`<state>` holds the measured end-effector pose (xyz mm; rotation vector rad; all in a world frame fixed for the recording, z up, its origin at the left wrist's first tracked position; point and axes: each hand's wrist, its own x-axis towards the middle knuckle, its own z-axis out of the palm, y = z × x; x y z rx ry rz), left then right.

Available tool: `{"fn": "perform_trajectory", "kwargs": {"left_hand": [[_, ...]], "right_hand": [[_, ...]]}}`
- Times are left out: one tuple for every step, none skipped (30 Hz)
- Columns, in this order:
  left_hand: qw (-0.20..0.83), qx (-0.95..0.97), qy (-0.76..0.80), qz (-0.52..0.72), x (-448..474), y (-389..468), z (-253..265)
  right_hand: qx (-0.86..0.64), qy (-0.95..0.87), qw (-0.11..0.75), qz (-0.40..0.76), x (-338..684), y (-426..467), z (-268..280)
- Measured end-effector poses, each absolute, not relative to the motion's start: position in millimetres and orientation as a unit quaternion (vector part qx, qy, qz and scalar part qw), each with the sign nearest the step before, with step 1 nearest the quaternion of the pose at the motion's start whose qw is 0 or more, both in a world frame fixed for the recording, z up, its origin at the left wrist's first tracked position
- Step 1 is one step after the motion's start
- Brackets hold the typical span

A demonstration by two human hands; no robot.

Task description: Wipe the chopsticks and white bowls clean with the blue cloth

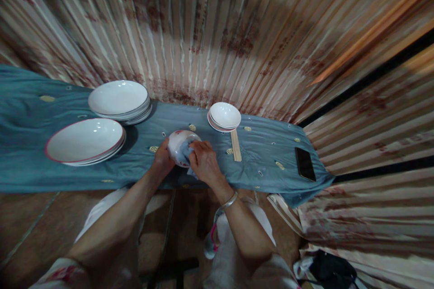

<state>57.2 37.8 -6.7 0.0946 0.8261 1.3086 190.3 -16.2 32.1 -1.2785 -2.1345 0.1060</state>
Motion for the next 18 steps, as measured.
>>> {"fn": "perform_trajectory", "kwargs": {"left_hand": [[0.715, 0.048, 0.371, 0.590, 57.0, 37.6, -6.7], [0.715, 0.053, 0.370, 0.591, 56.9, 37.2, -6.7], [0.713, 0.056, 0.373, 0.592, 56.8, 36.8, -6.7], [0.711, 0.057, 0.377, 0.591, 56.7, 36.4, -6.6], [0.710, 0.057, 0.382, 0.589, 56.6, 35.9, -6.5], [0.708, 0.057, 0.386, 0.588, 56.6, 35.5, -6.4], [0.707, 0.059, 0.388, 0.588, 56.6, 35.1, -6.0], [0.707, 0.062, 0.388, 0.589, 56.5, 34.7, -5.5], [0.708, 0.064, 0.386, 0.588, 56.6, 34.3, -4.7], [0.709, 0.066, 0.384, 0.588, 56.7, 33.9, -3.8], [0.711, 0.065, 0.381, 0.588, 56.8, 33.4, -2.8], [0.712, 0.062, 0.378, 0.588, 56.9, 33.0, -1.7], [0.714, 0.057, 0.375, 0.589, 57.1, 32.5, -0.6], [0.714, 0.054, 0.373, 0.590, 57.3, 32.1, 0.5], [0.713, 0.052, 0.371, 0.593, 57.5, 31.6, 1.4], [0.711, 0.053, 0.370, 0.596, 57.7, 31.2, 2.2], [0.709, 0.054, 0.368, 0.599, 57.8, 30.7, 3.0], [0.707, 0.057, 0.367, 0.601, 57.9, 30.3, 3.6]], "right_hand": [[-0.484, -0.811, 0.325, 0.042, 189.5, -15.8, 31.3], [-0.481, -0.812, 0.329, 0.043, 188.7, -15.4, 30.4], [-0.479, -0.812, 0.332, 0.043, 187.8, -14.9, 29.4], [-0.477, -0.812, 0.335, 0.041, 186.9, -14.5, 28.5], [-0.476, -0.812, 0.335, 0.039, 186.1, -14.0, 27.7], [-0.475, -0.813, 0.335, 0.037, 185.4, -13.6, 27.0], [-0.476, -0.813, 0.333, 0.035, 184.8, -13.2, 26.4], [-0.477, -0.814, 0.332, 0.032, 184.4, -12.8, 26.0], [-0.478, -0.814, 0.329, 0.028, 184.3, -12.4, 25.7], [-0.479, -0.814, 0.327, 0.025, 184.3, -11.9, 25.6], [-0.480, -0.815, 0.324, 0.021, 184.5, -11.4, 25.7], [-0.481, -0.816, 0.321, 0.018, 184.9, -10.8, 26.0], [-0.483, -0.817, 0.315, 0.015, 185.3, -10.1, 26.5], [-0.486, -0.818, 0.309, 0.013, 185.7, -9.4, 27.2], [-0.490, -0.818, 0.301, 0.011, 186.2, -8.6, 28.0], [-0.495, -0.818, 0.293, 0.009, 186.5, -8.0, 28.9], [-0.502, -0.817, 0.284, 0.007, 186.8, -7.5, 29.7], [-0.508, -0.816, 0.274, 0.003, 186.9, -7.1, 30.5]]}}
